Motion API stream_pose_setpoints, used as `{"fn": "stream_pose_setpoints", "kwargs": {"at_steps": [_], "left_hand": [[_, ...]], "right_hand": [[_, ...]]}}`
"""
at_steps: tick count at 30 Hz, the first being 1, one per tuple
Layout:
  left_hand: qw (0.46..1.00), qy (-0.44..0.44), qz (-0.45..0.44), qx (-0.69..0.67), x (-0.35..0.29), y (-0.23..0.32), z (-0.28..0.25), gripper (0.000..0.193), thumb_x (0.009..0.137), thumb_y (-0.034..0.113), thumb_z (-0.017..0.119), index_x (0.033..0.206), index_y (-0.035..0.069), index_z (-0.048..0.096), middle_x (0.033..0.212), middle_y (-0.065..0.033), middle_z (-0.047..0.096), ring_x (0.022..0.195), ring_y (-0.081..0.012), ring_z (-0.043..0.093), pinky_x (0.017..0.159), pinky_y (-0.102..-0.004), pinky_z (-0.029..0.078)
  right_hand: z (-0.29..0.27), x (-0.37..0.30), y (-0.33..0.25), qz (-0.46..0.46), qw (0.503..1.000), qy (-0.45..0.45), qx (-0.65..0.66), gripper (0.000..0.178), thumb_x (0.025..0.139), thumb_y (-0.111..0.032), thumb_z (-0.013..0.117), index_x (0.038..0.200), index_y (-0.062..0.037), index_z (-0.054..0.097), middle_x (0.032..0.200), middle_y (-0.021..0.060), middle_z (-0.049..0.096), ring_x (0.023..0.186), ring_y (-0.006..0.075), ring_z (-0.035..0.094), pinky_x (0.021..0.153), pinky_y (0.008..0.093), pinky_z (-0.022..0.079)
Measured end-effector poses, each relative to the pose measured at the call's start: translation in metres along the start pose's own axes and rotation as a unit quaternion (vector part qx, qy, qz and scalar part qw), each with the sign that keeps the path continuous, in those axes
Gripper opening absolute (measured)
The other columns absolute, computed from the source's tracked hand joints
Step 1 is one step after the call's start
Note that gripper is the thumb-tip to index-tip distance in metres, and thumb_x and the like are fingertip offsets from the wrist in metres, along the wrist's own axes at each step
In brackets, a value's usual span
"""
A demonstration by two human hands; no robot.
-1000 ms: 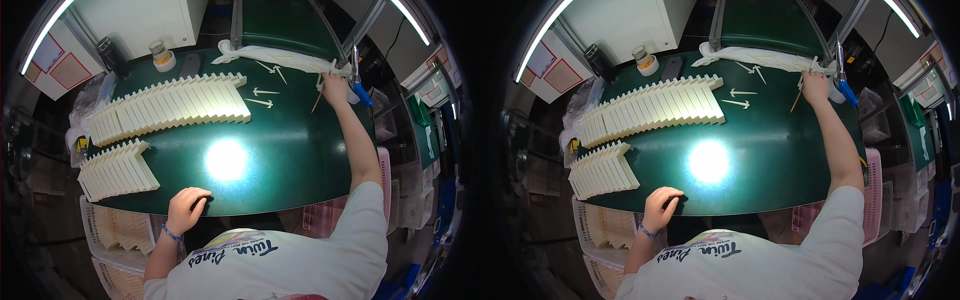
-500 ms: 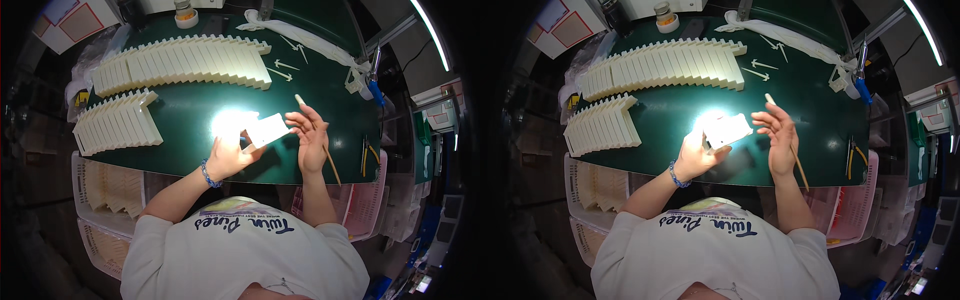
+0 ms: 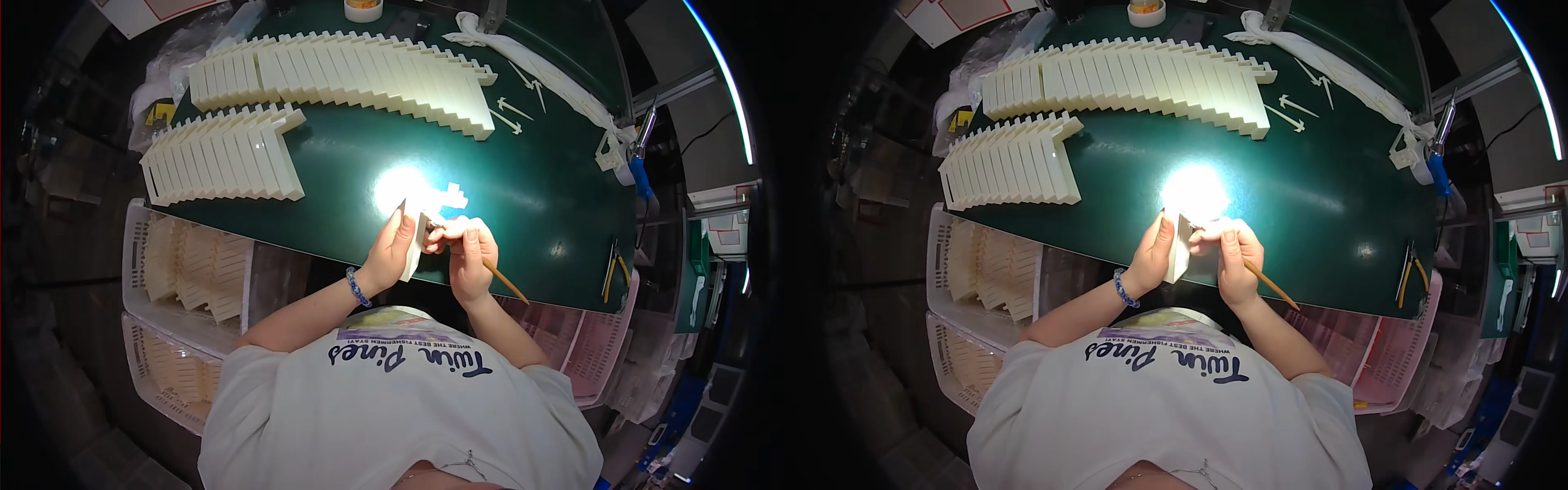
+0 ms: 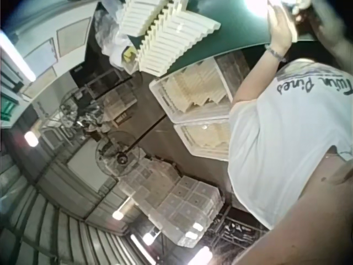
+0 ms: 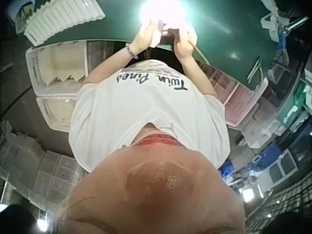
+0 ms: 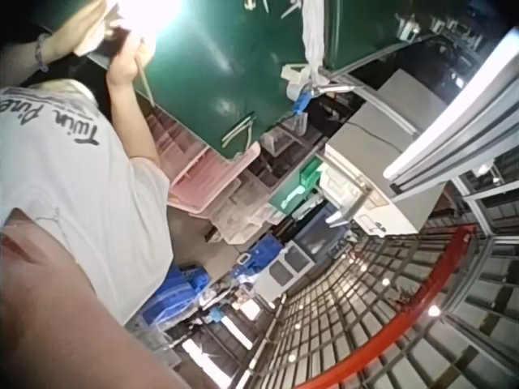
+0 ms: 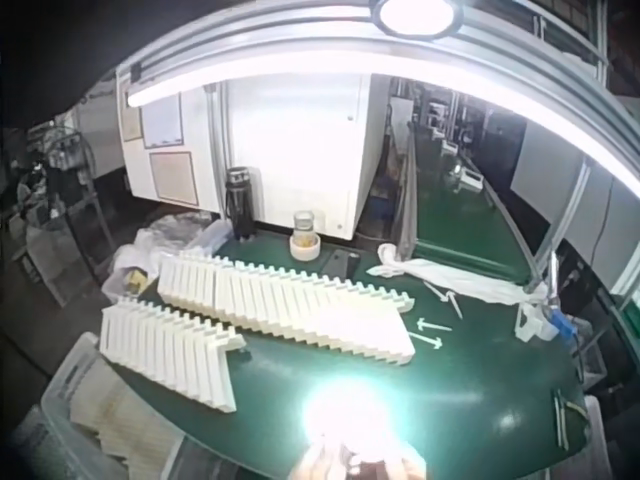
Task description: The recorder is assembling and inspecting white plastic components at a manufacturing station, using a brush and a hot air tool.
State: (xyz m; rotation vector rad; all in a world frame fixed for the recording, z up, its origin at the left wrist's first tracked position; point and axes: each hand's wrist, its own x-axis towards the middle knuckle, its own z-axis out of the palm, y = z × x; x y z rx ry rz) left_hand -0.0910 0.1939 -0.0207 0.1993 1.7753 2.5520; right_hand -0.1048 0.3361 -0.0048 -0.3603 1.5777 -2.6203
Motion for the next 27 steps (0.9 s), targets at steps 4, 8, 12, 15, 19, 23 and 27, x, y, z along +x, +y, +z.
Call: {"fn": "stream_pose_setpoints", "kwargs": {"at_steps": [4, 8, 12, 15, 19, 23, 27], "left_hand": [[0.996, 0.03, -0.044, -0.075, 0.002, -0.001, -0.014, 0.05, 0.101, 0.045, 0.026, 0.112, 0.002, 0.047, 0.091, -0.0064, 0.056, 0.077, -0.0111, 0.058, 0.069, -0.0248, 0.05], [0.979, 0.058, -0.071, -0.183, 0.01, -0.002, -0.015, 0.05, 0.1, 0.047, 0.026, 0.103, 0.003, 0.049, 0.091, -0.0069, 0.056, 0.076, -0.0122, 0.059, 0.071, -0.026, 0.051], [0.994, -0.009, -0.05, -0.093, 0.001, -0.011, -0.017, 0.048, 0.101, 0.045, 0.028, 0.106, 0.002, 0.049, 0.092, -0.0067, 0.056, 0.08, -0.012, 0.059, 0.072, -0.0265, 0.051], [0.99, 0.018, -0.063, -0.125, 0.007, -0.005, -0.013, 0.04, 0.1, 0.041, 0.037, 0.109, 0.002, 0.045, 0.095, -0.0072, 0.055, 0.079, -0.0117, 0.058, 0.072, -0.026, 0.051], [0.996, 0.05, -0.073, -0.015, 0.008, -0.01, -0.01, 0.037, 0.089, 0.023, 0.062, 0.111, 0.001, 0.043, 0.096, -0.0072, 0.052, 0.084, -0.0143, 0.057, 0.073, -0.0296, 0.049], [0.987, 0.037, -0.078, 0.136, 0.014, -0.014, -0.009, 0.048, 0.076, 0.019, 0.072, 0.111, 0.0, 0.044, 0.093, -0.0073, 0.052, 0.086, -0.0173, 0.056, 0.074, -0.0335, 0.048], [0.986, 0.01, -0.105, 0.127, 0.017, -0.01, -0.009, 0.052, 0.075, 0.012, 0.068, 0.118, -0.003, 0.043, 0.093, -0.0092, 0.055, 0.084, -0.0182, 0.058, 0.072, -0.032, 0.049]], "right_hand": [[0.011, -0.005, -0.002, 0.063, 0.996, -0.028, -0.055, 0.032, 0.099, -0.021, 0.045, 0.078, 0.0002, 0.058, 0.081, 0.0103, 0.063, 0.065, 0.0121, 0.058, 0.062, 0.0232, 0.046], [0.007, -0.01, -0.009, 0.148, 0.977, -0.098, -0.117, 0.033, 0.099, -0.021, 0.044, 0.075, -0.0001, 0.054, 0.072, 0.0113, 0.059, 0.052, 0.0135, 0.053, 0.047, 0.0208, 0.042], [-0.002, -0.007, -0.01, 0.294, 0.949, -0.095, -0.058, 0.032, 0.097, -0.023, 0.047, 0.074, -0.0038, 0.057, 0.056, 0.0062, 0.056, 0.039, 0.011, 0.047, 0.042, 0.0207, 0.036], [-0.026, 0.007, -0.008, 0.409, 0.815, -0.119, 0.393, 0.038, 0.1, -0.018, 0.035, 0.066, -0.0068, 0.049, 0.05, 0.0089, 0.05, 0.031, 0.0143, 0.036, 0.036, 0.0249, 0.035], [-0.005, 0.01, -0.038, 0.08, 0.993, 0.012, 0.083, 0.039, 0.103, -0.027, 0.029, 0.073, -0.0092, 0.045, 0.056, 0.0102, 0.051, 0.043, 0.0154, 0.046, 0.041, 0.0251, 0.036], [-0.014, 0.019, -0.033, -0.076, 0.99, 0.008, -0.116, 0.034, 0.102, -0.026, 0.038, 0.078, -0.0038, 0.049, 0.067, 0.0104, 0.055, 0.059, 0.0177, 0.058, 0.05, 0.0258, 0.046], [-0.019, 0.033, -0.023, -0.062, 0.986, 0.052, -0.148, 0.029, 0.1, -0.018, 0.044, 0.078, -0.0011, 0.053, 0.069, 0.0092, 0.06, 0.056, 0.0121, 0.056, 0.052, 0.0219, 0.044]]}}
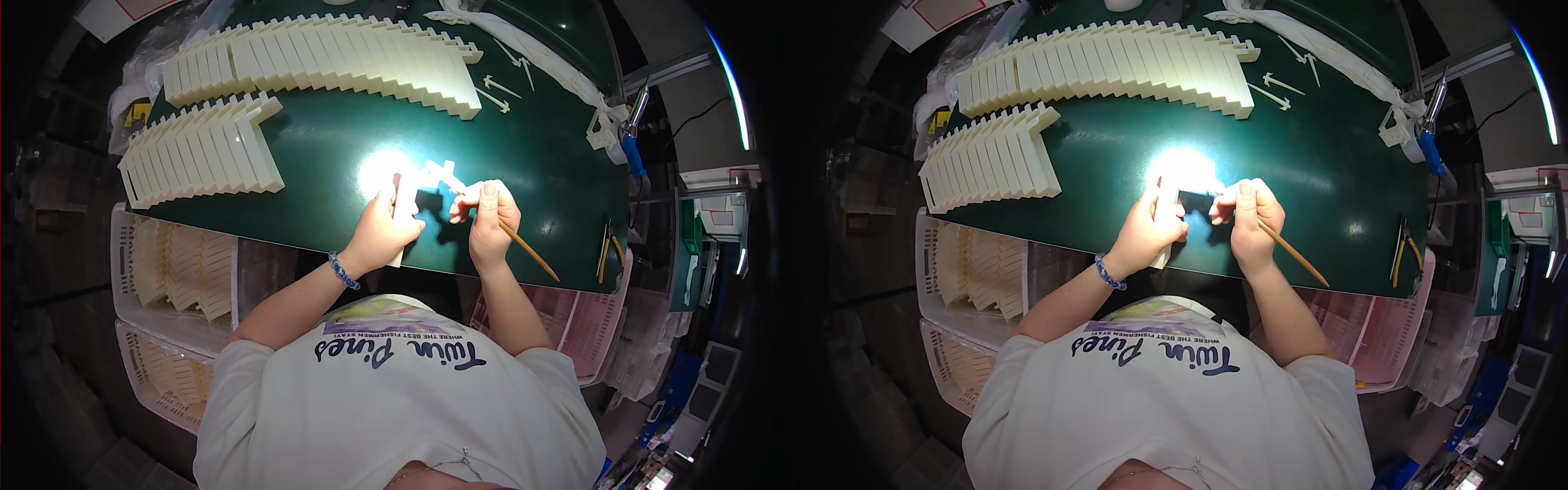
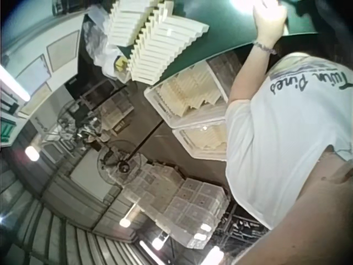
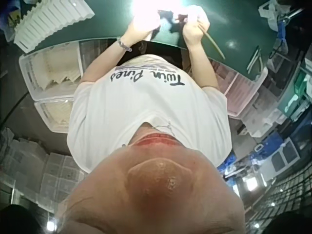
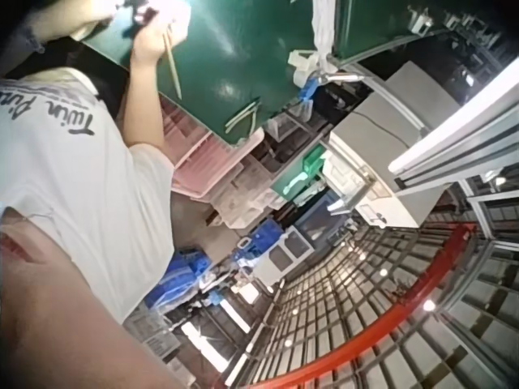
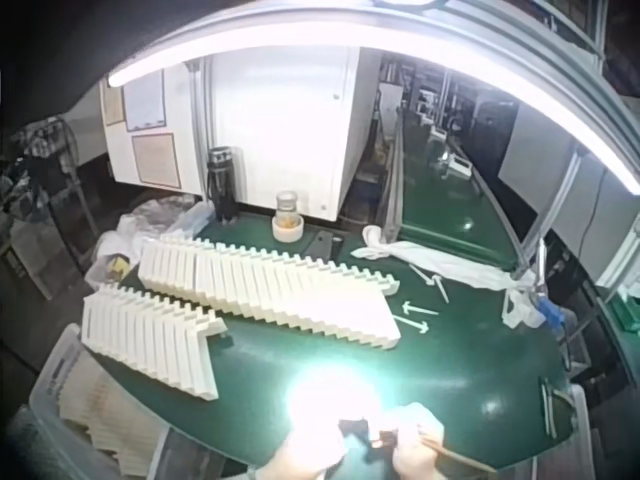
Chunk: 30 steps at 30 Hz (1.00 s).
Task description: The recorder is assembling and inspecting white plastic components at a manufacturing station, using a brush and a hot air tool.
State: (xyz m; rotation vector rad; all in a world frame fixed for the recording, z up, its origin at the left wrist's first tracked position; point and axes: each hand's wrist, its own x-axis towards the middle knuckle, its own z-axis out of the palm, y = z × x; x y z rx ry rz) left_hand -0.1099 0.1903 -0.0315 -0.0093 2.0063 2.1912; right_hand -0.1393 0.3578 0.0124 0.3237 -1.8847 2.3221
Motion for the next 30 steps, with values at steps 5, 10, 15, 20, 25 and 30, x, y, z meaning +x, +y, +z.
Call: {"fn": "stream_pose_setpoints", "kwargs": {"at_steps": [5, 10, 15, 20, 25, 30], "left_hand": [[0.99, -0.035, -0.046, -0.132, -0.003, 0.01, -0.005, 0.034, 0.08, -0.002, 0.057, 0.111, -0.002, 0.043, 0.095, -0.0081, 0.051, 0.074, -0.0164, 0.062, 0.068, -0.03, 0.053], [0.99, -0.059, -0.076, -0.106, 0.002, 0.016, 0.001, 0.02, 0.081, -0.001, 0.056, 0.1, -0.002, 0.049, 0.084, -0.0065, 0.054, 0.072, -0.0159, 0.062, 0.067, -0.0303, 0.053], [0.993, -0.085, -0.072, -0.021, 0.003, 0.01, -0.008, 0.031, 0.077, -0.002, 0.059, 0.104, 0.0, 0.046, 0.09, -0.0065, 0.053, 0.074, -0.0161, 0.06, 0.069, -0.0308, 0.052], [0.893, 0.052, 0.326, 0.306, -0.003, 0.035, -0.011, 0.052, 0.064, 0.002, 0.071, 0.111, 0.01, 0.05, 0.09, -0.009, 0.049, 0.075, -0.0272, 0.053, 0.067, -0.037, 0.044], [0.84, 0.065, 0.423, 0.333, -0.005, 0.042, -0.028, 0.056, 0.065, 0.004, 0.075, 0.114, 0.009, 0.049, 0.096, -0.0098, 0.053, 0.08, -0.0292, 0.056, 0.07, -0.0374, 0.046], [0.964, 0.145, 0.211, 0.073, -0.013, 0.056, -0.038, 0.064, 0.074, 0.002, 0.074, 0.126, 0.005, 0.036, 0.107, -0.0099, 0.054, 0.095, -0.0195, 0.059, 0.08, -0.029, 0.049]], "right_hand": [[-0.037, 0.031, 0.028, 0.099, 0.989, 0.095, -0.058, 0.033, 0.101, -0.021, 0.041, 0.076, -0.0027, 0.053, 0.062, 0.0058, 0.056, 0.051, 0.008, 0.051, 0.05, 0.0191, 0.041], [-0.014, -0.005, -0.012, -0.091, 0.995, -0.032, -0.033, 0.033, 0.101, -0.023, 0.041, 0.077, -0.0016, 0.05, 0.072, 0.0102, 0.057, 0.055, 0.0142, 0.054, 0.048, 0.0231, 0.045], [-0.026, 0.033, 0.009, 0.071, 0.991, 0.03, -0.112, 0.033, 0.1, -0.019, 0.043, 0.073, -0.0032, 0.051, 0.063, 0.0042, 0.054, 0.049, 0.0076, 0.05, 0.046, 0.0194, 0.041], [-0.017, 0.009, -0.031, 0.008, 0.999, 0.031, -0.029, 0.037, 0.1, -0.018, 0.04, 0.069, -0.0029, 0.049, 0.06, 0.0045, 0.051, 0.045, 0.0073, 0.045, 0.041, 0.0186, 0.034], [-0.009, 0.01, -0.053, 0.051, 0.986, -0.064, -0.142, 0.038, 0.097, -0.015, 0.045, 0.061, -0.0034, 0.05, 0.057, 0.003, 0.05, 0.039, 0.0063, 0.04, 0.038, 0.0205, 0.031], [-0.025, -0.002, -0.037, 0.111, 0.972, -0.064, -0.196, 0.031, 0.098, -0.019, 0.047, 0.071, -0.0044, 0.054, 0.064, 0.0055, 0.058, 0.048, 0.008, 0.05, 0.044, 0.0201, 0.036]]}}
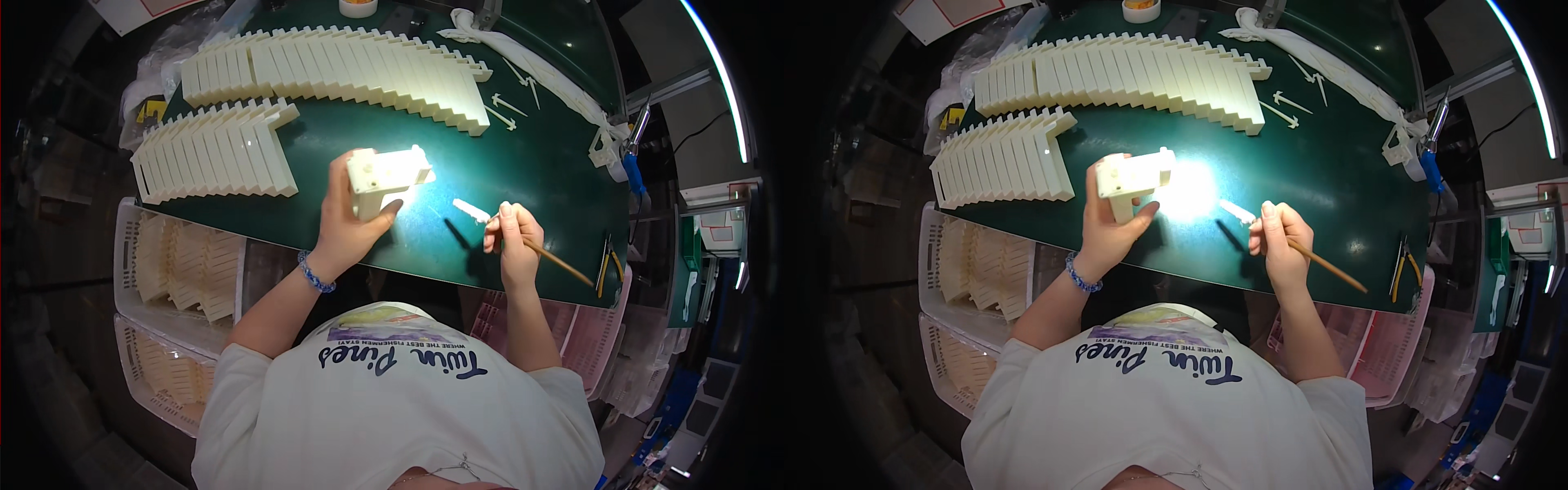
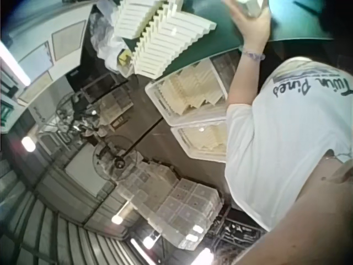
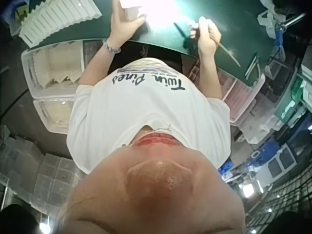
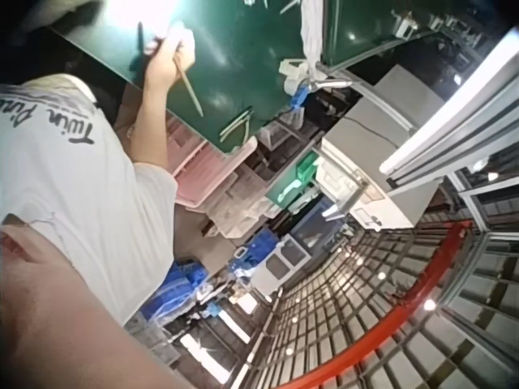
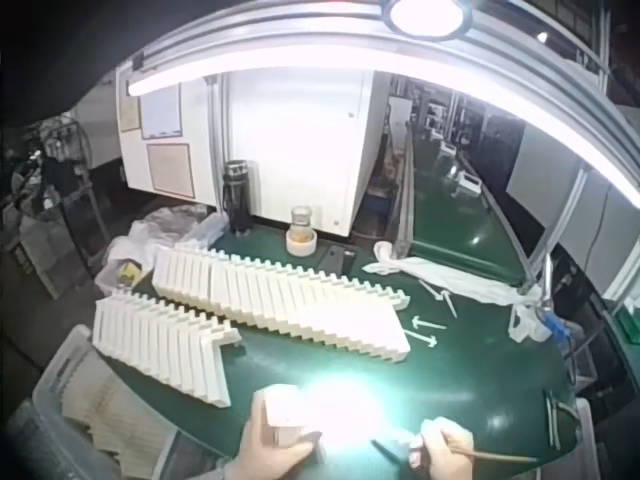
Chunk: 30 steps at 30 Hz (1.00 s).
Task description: The recorder is assembling and inspecting white plastic components at a manufacturing station, using a brush and a hot air tool.
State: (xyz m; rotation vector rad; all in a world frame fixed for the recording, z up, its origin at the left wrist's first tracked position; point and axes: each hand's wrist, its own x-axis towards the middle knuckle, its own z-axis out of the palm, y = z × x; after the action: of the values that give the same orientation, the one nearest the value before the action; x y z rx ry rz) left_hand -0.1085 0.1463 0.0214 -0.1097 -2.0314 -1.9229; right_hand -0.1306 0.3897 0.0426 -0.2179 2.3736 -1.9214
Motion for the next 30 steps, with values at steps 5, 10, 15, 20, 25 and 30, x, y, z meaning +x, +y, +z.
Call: {"fn": "stream_pose_setpoints", "kwargs": {"at_steps": [5, 10, 15, 20, 25, 30], "left_hand": [[0.827, -0.17, -0.34, -0.415, -0.01, -0.023, 0.007, 0.065, 0.094, 0.061, 0.028, 0.128, 0.006, 0.04, 0.102, -0.0096, 0.055, 0.085, -0.0181, 0.062, 0.081, -0.0329, 0.052], [0.791, -0.107, -0.346, -0.493, -0.009, -0.027, -0.001, 0.063, 0.097, 0.057, 0.021, 0.136, 0.011, 0.04, 0.117, -0.0155, 0.054, 0.098, -0.0238, 0.058, 0.091, -0.0389, 0.047], [0.831, -0.118, -0.275, -0.469, -0.011, -0.037, -0.005, 0.069, 0.095, 0.061, 0.02, 0.136, 0.009, 0.04, 0.115, -0.0159, 0.054, 0.098, -0.0232, 0.056, 0.09, -0.0382, 0.045], [0.879, -0.134, -0.199, -0.412, -0.014, -0.042, -0.001, 0.077, 0.094, 0.064, 0.022, 0.135, 0.001, 0.039, 0.105, -0.0146, 0.059, 0.093, -0.0204, 0.058, 0.087, -0.0362, 0.047], [0.891, -0.14, -0.215, -0.376, -0.022, -0.042, -0.003, 0.086, 0.089, 0.07, 0.024, 0.137, 0.0, 0.037, 0.101, -0.0097, 0.06, 0.085, -0.0153, 0.058, 0.081, -0.0304, 0.048], [0.871, -0.089, -0.189, -0.445, -0.012, -0.046, -0.003, 0.086, 0.089, 0.07, 0.026, 0.146, 0.006, 0.023, 0.101, -0.0066, 0.054, 0.092, -0.0142, 0.052, 0.082, -0.0318, 0.046]], "right_hand": [[0.029, -0.013, -0.001, -0.116, 0.985, -0.017, 0.128, 0.024, 0.099, -0.024, 0.045, 0.087, -0.0043, 0.054, 0.079, 0.0122, 0.064, 0.06, 0.0126, 0.059, 0.05, 0.0193, 0.04], [0.04, -0.025, 0.011, -0.081, 0.984, -0.055, 0.15, 0.031, 0.1, -0.028, 0.042, 0.087, -0.0021, 0.053, 0.08, 0.0146, 0.064, 0.059, 0.0146, 0.06, 0.049, 0.0201, 0.042], [0.049, -0.036, 0.015, -0.097, 0.975, -0.047, 0.193, 0.038, 0.101, -0.03, 0.041, 0.085, -0.0002, 0.058, 0.078, 0.0148, 0.067, 0.057, 0.0126, 0.059, 0.051, 0.0213, 0.043], [0.067, -0.039, 0.002, -0.005, 0.978, -0.198, 0.07, 0.044, 0.101, -0.027, 0.041, 0.072, 0.0013, 0.059, 0.063, 0.0087, 0.06, 0.05, 0.012, 0.055, 0.047, 0.0214, 0.042], [0.092, -0.035, 0.013, 0.17, 0.958, -0.193, 0.131, 0.044, 0.101, -0.027, 0.039, 0.067, -0.0021, 0.054, 0.057, 0.0074, 0.056, 0.046, 0.0107, 0.052, 0.043, 0.0201, 0.039], [0.093, -0.04, 0.015, 0.19, 0.878, -0.224, 0.378, 0.043, 0.101, -0.028, 0.039, 0.068, -0.0029, 0.051, 0.052, 0.0134, 0.052, 0.029, 0.0155, 0.04, 0.032, 0.0248, 0.033]]}}
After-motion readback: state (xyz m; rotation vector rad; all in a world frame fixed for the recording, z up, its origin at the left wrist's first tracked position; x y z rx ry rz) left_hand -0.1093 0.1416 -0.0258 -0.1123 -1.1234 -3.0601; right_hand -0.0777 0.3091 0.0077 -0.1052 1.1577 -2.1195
